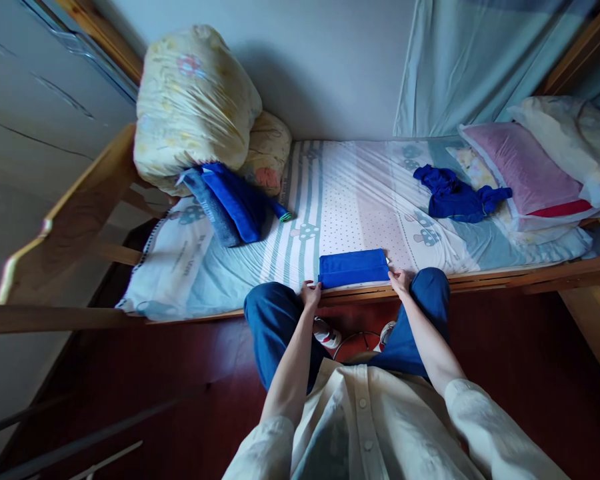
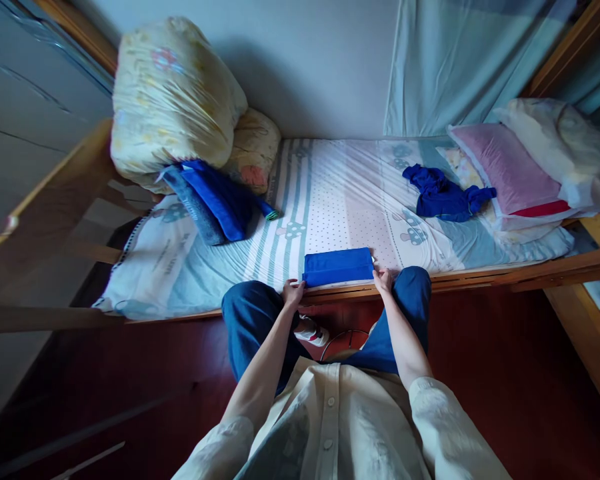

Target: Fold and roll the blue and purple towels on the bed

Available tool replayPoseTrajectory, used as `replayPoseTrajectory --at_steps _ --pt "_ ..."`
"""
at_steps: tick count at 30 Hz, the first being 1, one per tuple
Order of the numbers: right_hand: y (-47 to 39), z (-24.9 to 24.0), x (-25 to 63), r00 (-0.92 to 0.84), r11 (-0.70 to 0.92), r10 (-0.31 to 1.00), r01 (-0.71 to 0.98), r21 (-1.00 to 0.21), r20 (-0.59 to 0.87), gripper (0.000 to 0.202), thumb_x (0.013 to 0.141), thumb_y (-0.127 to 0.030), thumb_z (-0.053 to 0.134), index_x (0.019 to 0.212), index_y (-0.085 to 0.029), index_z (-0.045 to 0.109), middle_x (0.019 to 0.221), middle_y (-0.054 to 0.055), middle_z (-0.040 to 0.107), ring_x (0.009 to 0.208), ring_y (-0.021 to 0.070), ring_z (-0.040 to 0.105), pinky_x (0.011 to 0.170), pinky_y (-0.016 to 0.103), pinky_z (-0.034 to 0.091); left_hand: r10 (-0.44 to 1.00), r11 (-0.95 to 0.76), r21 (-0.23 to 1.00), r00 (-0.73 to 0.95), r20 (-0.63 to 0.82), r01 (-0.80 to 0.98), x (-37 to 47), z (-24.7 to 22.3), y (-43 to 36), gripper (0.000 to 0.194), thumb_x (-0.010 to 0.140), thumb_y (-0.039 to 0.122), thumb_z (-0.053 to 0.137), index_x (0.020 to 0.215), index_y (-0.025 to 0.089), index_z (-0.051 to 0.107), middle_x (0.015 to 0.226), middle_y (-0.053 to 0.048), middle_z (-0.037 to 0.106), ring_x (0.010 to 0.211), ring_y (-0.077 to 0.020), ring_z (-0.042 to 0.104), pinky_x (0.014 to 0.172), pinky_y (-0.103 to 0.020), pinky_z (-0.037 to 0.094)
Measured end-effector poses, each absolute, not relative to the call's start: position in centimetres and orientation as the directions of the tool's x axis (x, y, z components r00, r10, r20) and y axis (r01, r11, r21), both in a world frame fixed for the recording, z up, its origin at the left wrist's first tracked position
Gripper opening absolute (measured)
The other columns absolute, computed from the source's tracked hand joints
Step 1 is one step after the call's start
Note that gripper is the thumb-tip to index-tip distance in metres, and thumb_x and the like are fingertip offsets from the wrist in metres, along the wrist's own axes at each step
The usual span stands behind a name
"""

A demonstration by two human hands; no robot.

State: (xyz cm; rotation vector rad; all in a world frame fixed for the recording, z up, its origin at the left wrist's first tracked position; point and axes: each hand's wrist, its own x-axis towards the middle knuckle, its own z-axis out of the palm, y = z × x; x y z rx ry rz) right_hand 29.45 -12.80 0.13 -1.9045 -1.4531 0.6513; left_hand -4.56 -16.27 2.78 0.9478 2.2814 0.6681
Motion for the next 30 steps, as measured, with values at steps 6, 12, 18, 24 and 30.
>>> replayPoseTrajectory --at_steps 6,12,18,24,30 --pt "-14.0 2.6 29.9 -0.065 0.172 0.978 0.789 -0.59 0.198 0.028 0.095 -0.024 0.05 0.112 -0.019 0.071 0.116 0.014 0.072 0.11 0.0266 0.068 0.1 0.041 0.055 0.987 0.037 0.635 -0.129 0.1 0.771 -5.9 2.4 -16.7 0.029 0.091 0.024 0.056 0.118 0.02 0.066 0.125 -0.015 0.068 0.121 -0.0278 0.065 0.106 -0.043 0.052" --pt "-14.2 3.2 29.8 -0.368 0.399 0.915 0.771 -0.497 0.164 0.045 0.095 -0.024 0.054 0.139 -0.022 0.065 0.148 0.011 0.061 0.138 0.0271 0.056 0.117 0.046 0.047 0.98 -0.194 0.483 0.19 0.058 0.854 -6.6 0.8 -16.8 0.053 0.095 0.028 0.051 0.146 0.015 0.053 0.153 -0.016 0.054 0.148 -0.03 0.044 0.121 -0.048 0.04" --pt "-13.4 2.3 29.5 -0.415 0.395 0.908 0.804 -0.444 0.057 0.056 0.092 -0.015 0.054 0.148 -0.018 0.058 0.154 0.011 0.055 0.146 0.0261 0.049 0.12 0.047 0.045 0.982 -0.176 0.359 0.19 -0.006 0.917 -6.2 -0.5 -16.6 0.066 0.09 0.019 0.05 0.155 0.009 0.044 0.156 -0.02 0.05 0.151 -0.0324 0.039 0.125 -0.053 0.031" --pt "-12.1 1.6 30.0 -0.467 0.432 0.884 0.81 -0.396 0.009 0.073 0.084 0.003 0.045 0.153 -0.02 0.053 0.155 0.009 0.054 0.147 0.0233 0.048 0.123 0.047 0.043 0.944 -0.312 0.312 0.33 -0.004 0.897 -5.7 -0.8 -15.8 0.072 0.084 -0.001 0.033 0.155 0.011 0.044 0.159 -0.015 0.047 0.152 -0.0228 0.038 0.127 -0.047 0.029" --pt "-11.7 1.8 30.4 -0.446 0.399 0.895 0.782 -0.479 0.016 0.072 0.078 0.007 0.043 0.143 -0.018 0.064 0.148 0.006 0.061 0.142 0.021 0.054 0.121 0.041 0.047 0.936 -0.308 0.361 0.349 -0.052 0.88 -5.9 -0.2 -15.7 0.075 0.082 -0.002 0.034 0.153 0.015 0.047 0.157 -0.015 0.051 0.149 -0.0225 0.043 0.126 -0.046 0.032"
